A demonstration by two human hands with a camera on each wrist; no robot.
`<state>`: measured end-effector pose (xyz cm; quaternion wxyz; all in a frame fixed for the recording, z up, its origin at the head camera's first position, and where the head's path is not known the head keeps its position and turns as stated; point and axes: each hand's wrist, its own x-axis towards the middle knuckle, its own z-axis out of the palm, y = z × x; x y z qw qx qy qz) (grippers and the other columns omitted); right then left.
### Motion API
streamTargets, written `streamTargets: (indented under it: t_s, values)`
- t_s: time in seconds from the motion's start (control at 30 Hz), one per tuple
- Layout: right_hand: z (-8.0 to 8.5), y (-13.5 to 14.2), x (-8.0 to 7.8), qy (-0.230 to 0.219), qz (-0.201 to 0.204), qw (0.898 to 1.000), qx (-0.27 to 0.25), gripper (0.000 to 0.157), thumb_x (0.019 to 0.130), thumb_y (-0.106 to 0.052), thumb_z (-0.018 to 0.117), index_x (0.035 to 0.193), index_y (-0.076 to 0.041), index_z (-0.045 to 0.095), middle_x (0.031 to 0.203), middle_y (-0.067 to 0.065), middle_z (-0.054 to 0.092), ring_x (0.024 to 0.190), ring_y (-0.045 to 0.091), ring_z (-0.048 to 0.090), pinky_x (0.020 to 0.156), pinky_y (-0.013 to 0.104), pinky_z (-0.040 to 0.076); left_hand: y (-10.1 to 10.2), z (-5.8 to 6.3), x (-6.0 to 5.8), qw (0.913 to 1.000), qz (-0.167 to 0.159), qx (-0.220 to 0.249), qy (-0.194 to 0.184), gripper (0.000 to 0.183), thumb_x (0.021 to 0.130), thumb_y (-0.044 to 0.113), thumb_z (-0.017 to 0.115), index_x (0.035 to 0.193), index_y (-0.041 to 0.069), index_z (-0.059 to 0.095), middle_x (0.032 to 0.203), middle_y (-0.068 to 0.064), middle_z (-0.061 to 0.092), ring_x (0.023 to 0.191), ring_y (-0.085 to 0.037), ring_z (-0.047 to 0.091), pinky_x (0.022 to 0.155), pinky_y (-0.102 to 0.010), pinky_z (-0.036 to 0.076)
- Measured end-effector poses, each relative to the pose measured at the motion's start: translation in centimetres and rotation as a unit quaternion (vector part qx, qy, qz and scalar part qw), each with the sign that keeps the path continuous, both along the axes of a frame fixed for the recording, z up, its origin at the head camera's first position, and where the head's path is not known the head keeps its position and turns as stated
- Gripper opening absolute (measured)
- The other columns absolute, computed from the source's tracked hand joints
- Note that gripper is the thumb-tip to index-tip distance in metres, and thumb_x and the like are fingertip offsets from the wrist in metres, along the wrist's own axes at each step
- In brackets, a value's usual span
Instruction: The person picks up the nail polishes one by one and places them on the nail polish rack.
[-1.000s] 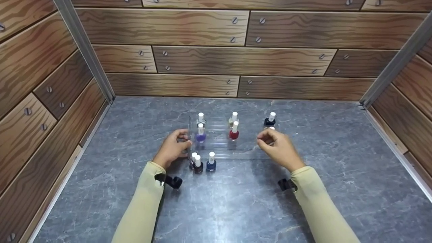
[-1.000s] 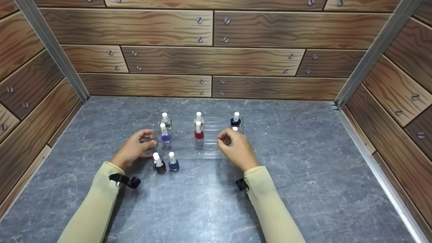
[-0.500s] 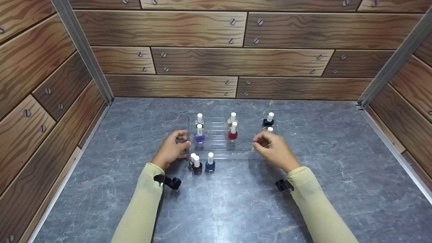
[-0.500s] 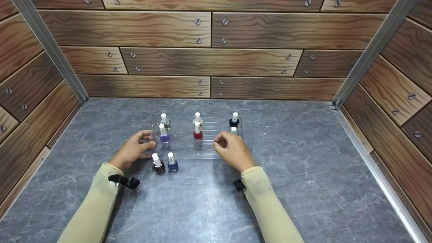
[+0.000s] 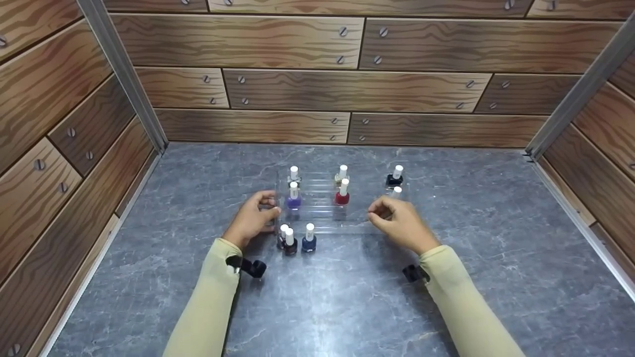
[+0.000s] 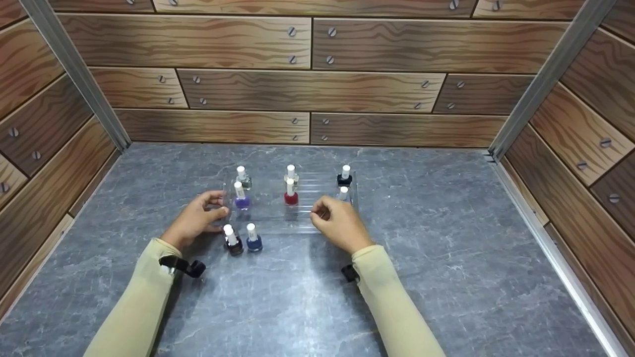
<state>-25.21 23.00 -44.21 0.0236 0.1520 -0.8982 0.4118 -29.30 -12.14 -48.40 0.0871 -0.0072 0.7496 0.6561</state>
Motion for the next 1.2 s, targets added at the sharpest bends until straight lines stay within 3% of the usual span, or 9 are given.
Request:
streamTargets:
  t_s: [0.3, 0.63, 0.83, 1.03, 1.2]
  values:
    - [-0.4, -1.5, 0.3, 0.0, 0.047, 0.999, 0.012, 0.009, 0.095, -0.012, 0.073, 0.102, -0.006, 0.072, 0.094, 0.0, 0.072, 0.086, 0.015, 0.067, 0.081, 0.03, 0.059, -0.3, -0.2, -0.1, 1.0, 0.003, -0.001, 0.004, 0.052, 0.097, 0.001, 0.067, 0.146, 0.004, 0.051, 0.128, -0.014, 0.053, 0.101, -0.022, 0.06, 0.08, -0.041, 0.064]
    - [-1.2, -4.0, 1.2, -0.039, 0.136, 0.99, 0.012, 0.02, 0.095, -0.013, 0.073, 0.112, -0.002, 0.068, 0.105, 0.005, 0.072, 0.097, 0.018, 0.068, 0.09, 0.035, 0.06, -0.2, -0.5, -0.2, 1.0, 0.005, -0.001, 0.004, 0.052, 0.097, 0.001, 0.067, 0.146, 0.003, 0.051, 0.127, -0.015, 0.054, 0.097, -0.02, 0.06, 0.078, -0.04, 0.064]
    - [-1.2, -6.4, 1.1, -0.068, 0.135, 0.988, 0.029, 0.027, 0.095, -0.012, 0.074, 0.119, -0.002, 0.066, 0.116, 0.014, 0.071, 0.105, 0.023, 0.069, 0.096, 0.04, 0.059, 0.0, -0.2, -0.2, 1.0, 0.004, 0.0, 0.007, 0.053, 0.096, 0.001, 0.068, 0.146, 0.004, 0.052, 0.127, -0.014, 0.055, 0.098, -0.022, 0.062, 0.079, -0.042, 0.065]
    - [-1.1, -8.8, 0.9, -0.071, 0.137, 0.986, 0.06, 0.032, 0.094, -0.01, 0.073, 0.124, -0.003, 0.064, 0.121, 0.011, 0.069, 0.108, 0.023, 0.068, 0.097, 0.038, 0.059, 0.0, -0.3, -0.3, 1.0, 0.0, -0.001, 0.005, 0.054, 0.096, 0.001, 0.068, 0.147, 0.004, 0.051, 0.128, -0.014, 0.056, 0.099, -0.023, 0.062, 0.08, -0.042, 0.065]
    - [-1.6, -9.8, 0.5, -0.073, 0.159, 0.983, 0.054, 0.033, 0.093, -0.007, 0.074, 0.124, -0.004, 0.063, 0.12, 0.01, 0.069, 0.109, 0.026, 0.068, 0.098, 0.038, 0.059, 0.0, -0.4, -0.3, 1.0, 0.002, 0.0, 0.006, 0.053, 0.096, 0.001, 0.068, 0.146, 0.005, 0.052, 0.127, -0.014, 0.056, 0.099, -0.023, 0.063, 0.078, -0.041, 0.065]
